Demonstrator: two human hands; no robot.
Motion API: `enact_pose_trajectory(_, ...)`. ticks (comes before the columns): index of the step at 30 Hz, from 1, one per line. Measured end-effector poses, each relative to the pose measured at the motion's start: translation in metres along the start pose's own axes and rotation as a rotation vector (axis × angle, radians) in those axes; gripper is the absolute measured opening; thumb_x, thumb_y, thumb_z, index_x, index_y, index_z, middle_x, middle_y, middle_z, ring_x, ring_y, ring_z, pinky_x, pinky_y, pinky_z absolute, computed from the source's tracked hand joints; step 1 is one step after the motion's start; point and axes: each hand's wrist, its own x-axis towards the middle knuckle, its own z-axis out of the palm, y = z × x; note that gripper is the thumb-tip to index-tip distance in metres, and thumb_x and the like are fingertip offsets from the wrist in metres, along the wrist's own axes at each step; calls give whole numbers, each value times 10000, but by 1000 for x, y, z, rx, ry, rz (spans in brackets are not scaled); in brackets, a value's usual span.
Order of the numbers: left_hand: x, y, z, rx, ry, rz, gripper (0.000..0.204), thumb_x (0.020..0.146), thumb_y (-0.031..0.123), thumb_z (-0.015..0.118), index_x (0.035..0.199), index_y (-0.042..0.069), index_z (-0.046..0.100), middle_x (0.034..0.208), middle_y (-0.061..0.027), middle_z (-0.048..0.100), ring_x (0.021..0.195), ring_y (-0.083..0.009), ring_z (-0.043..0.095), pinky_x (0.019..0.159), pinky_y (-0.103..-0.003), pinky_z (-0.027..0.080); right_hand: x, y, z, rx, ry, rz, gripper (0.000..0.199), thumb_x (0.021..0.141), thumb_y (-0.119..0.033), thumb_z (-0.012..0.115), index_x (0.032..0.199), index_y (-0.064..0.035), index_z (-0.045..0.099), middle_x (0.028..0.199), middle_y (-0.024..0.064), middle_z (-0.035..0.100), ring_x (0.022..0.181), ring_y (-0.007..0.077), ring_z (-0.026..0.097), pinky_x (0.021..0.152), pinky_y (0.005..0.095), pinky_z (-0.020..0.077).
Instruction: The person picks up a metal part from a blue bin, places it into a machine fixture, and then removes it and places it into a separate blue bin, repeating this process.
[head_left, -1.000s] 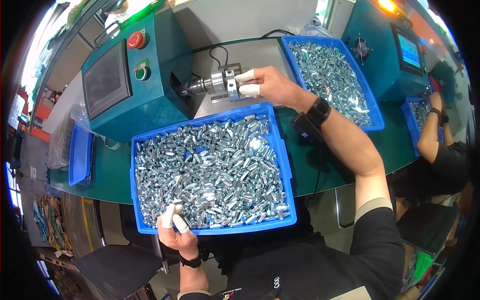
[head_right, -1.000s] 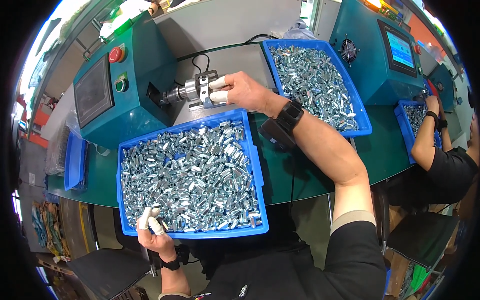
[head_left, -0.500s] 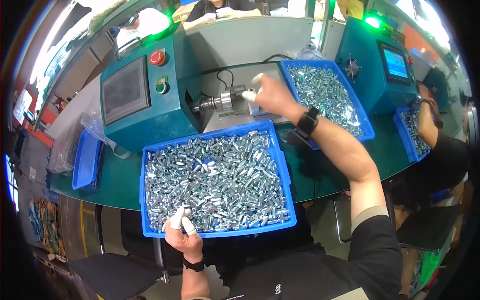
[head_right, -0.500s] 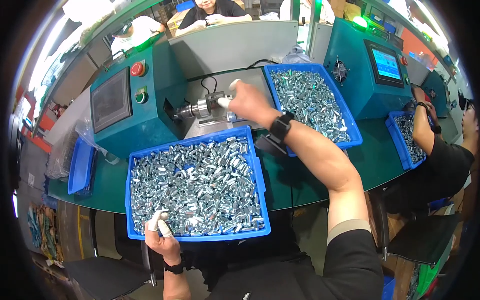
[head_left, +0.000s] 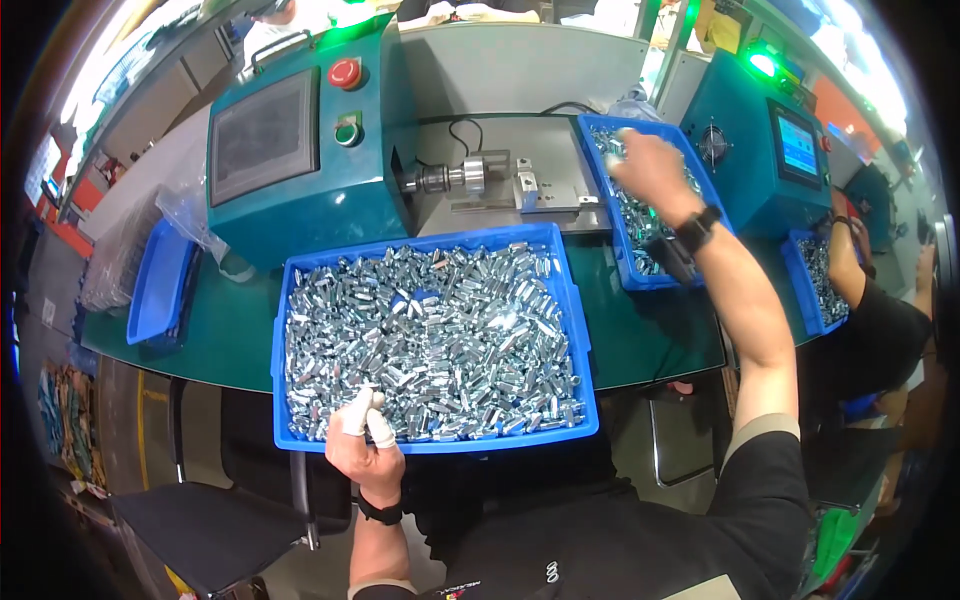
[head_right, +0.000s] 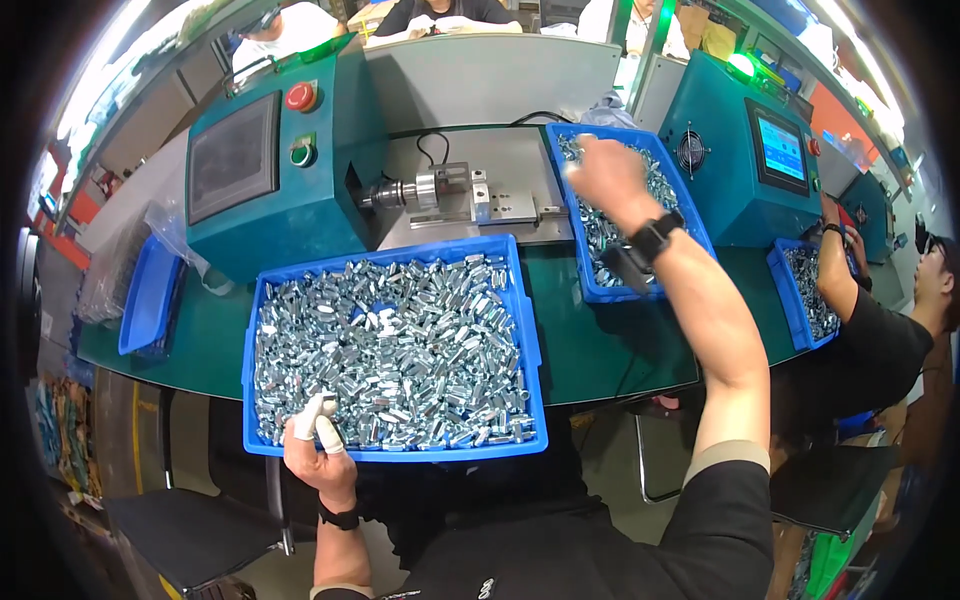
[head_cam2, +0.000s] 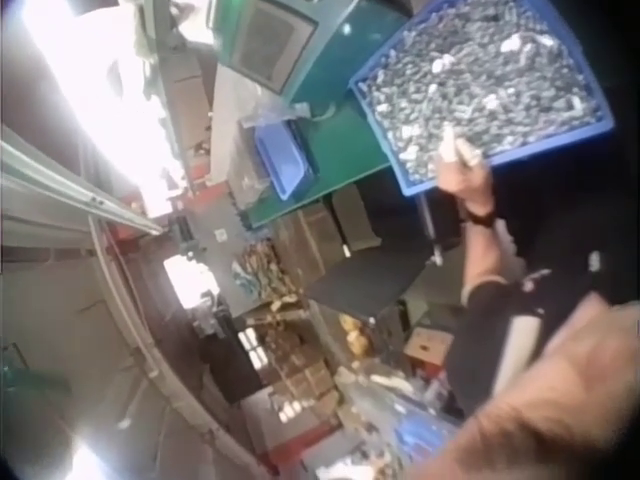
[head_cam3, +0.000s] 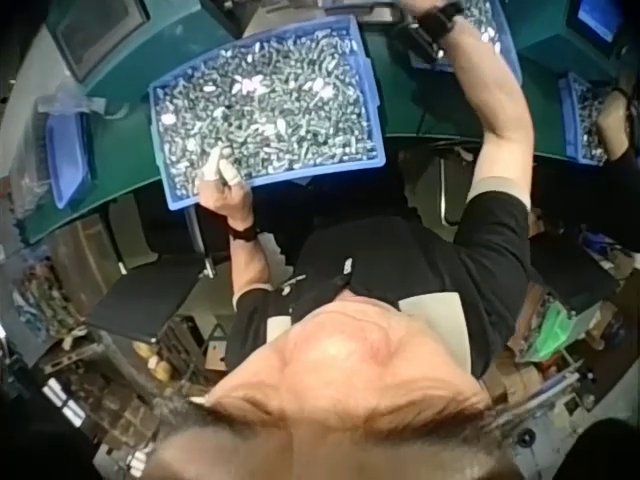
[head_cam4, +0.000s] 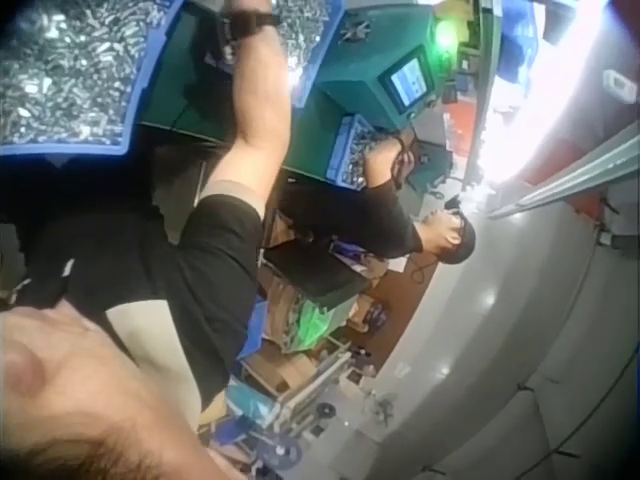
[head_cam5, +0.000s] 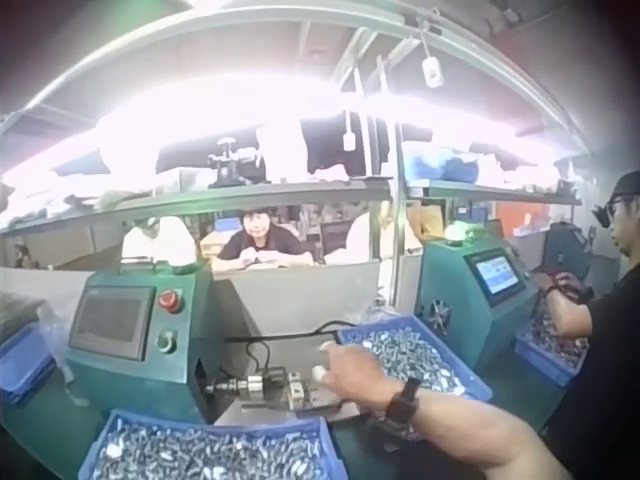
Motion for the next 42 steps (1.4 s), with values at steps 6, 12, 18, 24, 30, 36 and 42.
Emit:
enact_pose_trajectory(6, -2, -1, -1, -29, -18, -21, 228, 1004, 20, 598, 1173, -34, 741, 928, -130, 760, 820, -271, 701, 763, -376, 542, -36, -2, -4, 177, 73, -291, 323, 907, -240, 761, 1188, -83, 748, 1057, 178, 760, 993, 381, 733, 874, 470, 589)
enact_pose_trajectory(12, -6, -3, -2, -11, -17, -26, 222, 1000, 17, 604, 1167, -32, 741, 927, -129, 766, 822, -269, 704, 766, -374, 543, -93, -96, -4, 157, -375, -692, 150, 862, -158, 748, 971, -63, 789, 959, 159, 690, 951, 367, 692, 819, 454, 577)
enact_pose_trajectory(18, -5, -1, -2, -6, -6, -17, 221, 996, 15, 609, 1167, -31, 741, 924, -126, 768, 822, -270, 704, 766, -373, 541, -113, -110, 9, -73, -326, -818, 100, 769, -97, 700, 821, -33, 755, 990, 142, 679, 1009, 338, 635, 820, 457, 548)
enact_pose_trajectory(24, -5, -6, -2, -36, -5, 10, 226, 989, 12, 616, 1173, -30, 740, 917, -123, 767, 821, -270, 703, 765, -374, 540, -114, -107, 7, -28, -267, -812, 79, 759, -102, 708, 794, -45, 751, 1007, 136, 671, 1011, 337, 622, 840, 462, 518)
enact_pose_trajectory(30, -4, -7, -2, -62, 21, 20, 232, 976, -8, 625, 1176, -29, 740, 907, -124, 764, 805, -266, 701, 739, -367, 539, -107, -102, 18, -7, -290, -808, 47, 755, -93, 731, 784, -61, 752, 971, 130, 697, 977, 345, 643, 827, 476, 508)
enact_pose_trajectory(36, -7, -10, -2, -66, 24, 32, 227, 967, -25, 632, 1166, -23, 741, 899, -126, 761, 771, -262, 698, 696, -356, 536, -95, -99, -2, 419, -199, -667, 68, 841, -97, 724, 805, -39, 734, 901, 134, 737, 867, 355, 699, 774, 491, 538)
enact_pose_trajectory(42, -4, -8, -2, -57, 30, 41, 226, 968, -24, 632, 1168, -17, 738, 894, -126, 758, 766, -260, 698, 688, -358, 536, -31, -91, -18, 823, -189, -233, 215, 976, -159, 736, 1129, -9, 727, 938, 146, 784, 819, 189, 736, 748, 316, 560)
